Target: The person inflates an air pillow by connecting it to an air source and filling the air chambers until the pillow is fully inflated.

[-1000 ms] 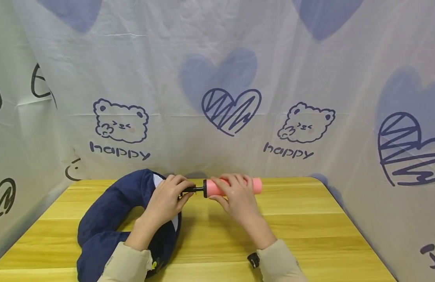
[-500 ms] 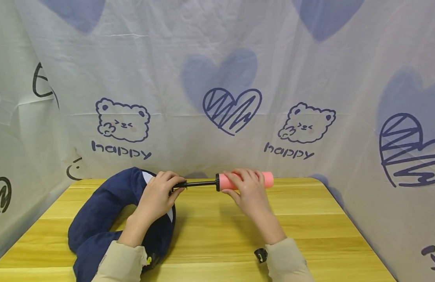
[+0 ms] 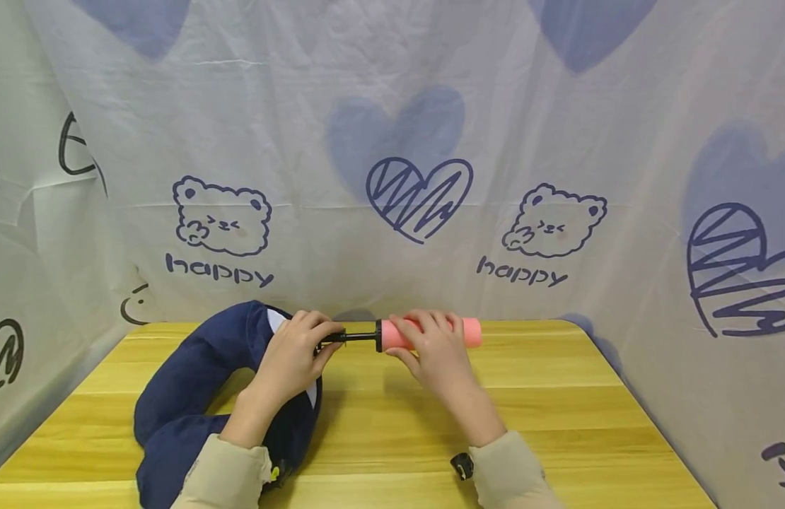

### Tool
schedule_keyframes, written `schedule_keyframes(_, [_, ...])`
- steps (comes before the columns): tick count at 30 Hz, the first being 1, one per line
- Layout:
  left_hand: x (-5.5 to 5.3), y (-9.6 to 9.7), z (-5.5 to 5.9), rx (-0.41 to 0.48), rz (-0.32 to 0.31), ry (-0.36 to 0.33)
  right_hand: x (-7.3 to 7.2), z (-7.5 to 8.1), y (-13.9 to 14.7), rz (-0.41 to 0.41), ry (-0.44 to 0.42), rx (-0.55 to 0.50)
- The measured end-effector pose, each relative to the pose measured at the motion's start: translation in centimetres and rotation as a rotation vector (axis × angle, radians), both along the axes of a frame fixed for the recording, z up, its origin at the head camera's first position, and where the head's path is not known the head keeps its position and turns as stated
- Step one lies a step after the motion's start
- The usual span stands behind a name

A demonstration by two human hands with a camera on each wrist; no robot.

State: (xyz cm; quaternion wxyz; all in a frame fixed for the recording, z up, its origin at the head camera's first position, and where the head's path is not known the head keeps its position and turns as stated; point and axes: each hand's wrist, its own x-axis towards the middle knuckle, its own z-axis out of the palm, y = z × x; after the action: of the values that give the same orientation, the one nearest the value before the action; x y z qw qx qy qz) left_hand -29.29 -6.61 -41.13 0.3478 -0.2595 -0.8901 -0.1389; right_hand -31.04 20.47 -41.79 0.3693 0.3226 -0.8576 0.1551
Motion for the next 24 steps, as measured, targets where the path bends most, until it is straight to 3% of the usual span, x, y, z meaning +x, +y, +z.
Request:
schedule_keyframes(11, [0.3,1.7,-0.1,-0.008,-0.057,-0.004,0.3,-0.5,-1.7,0.073,0.112,0.005])
schedule_keyframes(24, [0.4,1.8,0.0,-0.005,-0.056,-0.026,0.7,-0.4,-2.0,0.055,0.056,0.001])
